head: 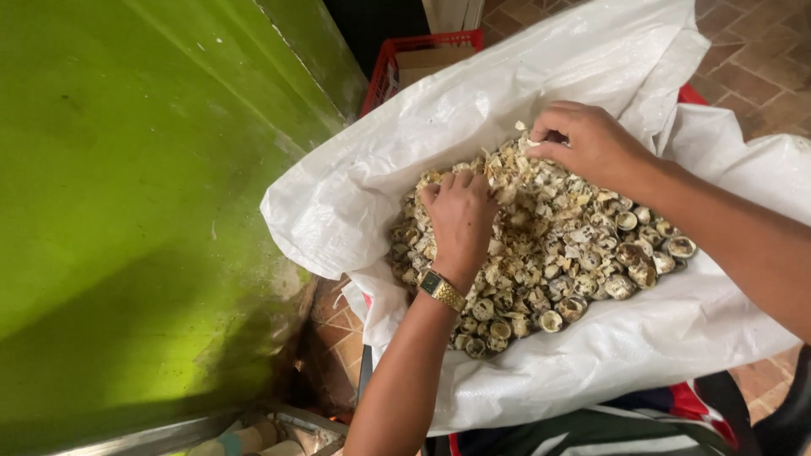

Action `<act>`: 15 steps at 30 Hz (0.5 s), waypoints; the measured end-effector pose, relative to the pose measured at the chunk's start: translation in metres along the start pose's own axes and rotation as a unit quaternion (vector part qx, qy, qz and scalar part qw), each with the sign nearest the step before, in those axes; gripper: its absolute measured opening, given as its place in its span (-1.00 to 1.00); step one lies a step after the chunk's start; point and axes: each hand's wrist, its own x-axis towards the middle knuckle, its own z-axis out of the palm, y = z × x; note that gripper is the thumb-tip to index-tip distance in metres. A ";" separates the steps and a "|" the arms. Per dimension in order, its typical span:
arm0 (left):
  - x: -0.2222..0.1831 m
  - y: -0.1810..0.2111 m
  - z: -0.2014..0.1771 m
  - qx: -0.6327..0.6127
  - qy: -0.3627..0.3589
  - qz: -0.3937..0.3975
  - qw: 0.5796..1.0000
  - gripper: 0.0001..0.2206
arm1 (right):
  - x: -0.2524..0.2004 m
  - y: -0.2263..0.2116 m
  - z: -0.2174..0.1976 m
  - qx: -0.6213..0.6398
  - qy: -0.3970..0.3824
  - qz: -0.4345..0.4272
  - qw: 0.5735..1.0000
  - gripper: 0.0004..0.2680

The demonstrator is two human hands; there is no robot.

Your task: A person is manually sorting through a large bag of quail eggshells, sifting and inspecting the pieces with both hands.

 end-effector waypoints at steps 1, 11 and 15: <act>0.001 0.005 -0.010 -0.001 -0.004 0.000 1.000 -0.71 | -0.003 -0.002 0.000 0.001 -0.001 0.003 1.000 -0.85; 0.012 0.016 -0.032 -0.043 0.051 0.002 0.998 -0.71 | 0.000 -0.005 -0.005 -0.127 -0.098 0.054 0.985 -0.80; 0.012 0.014 -0.036 -0.061 0.062 0.001 0.996 -0.68 | 0.004 -0.033 -0.014 -0.185 -0.183 0.082 0.962 -0.83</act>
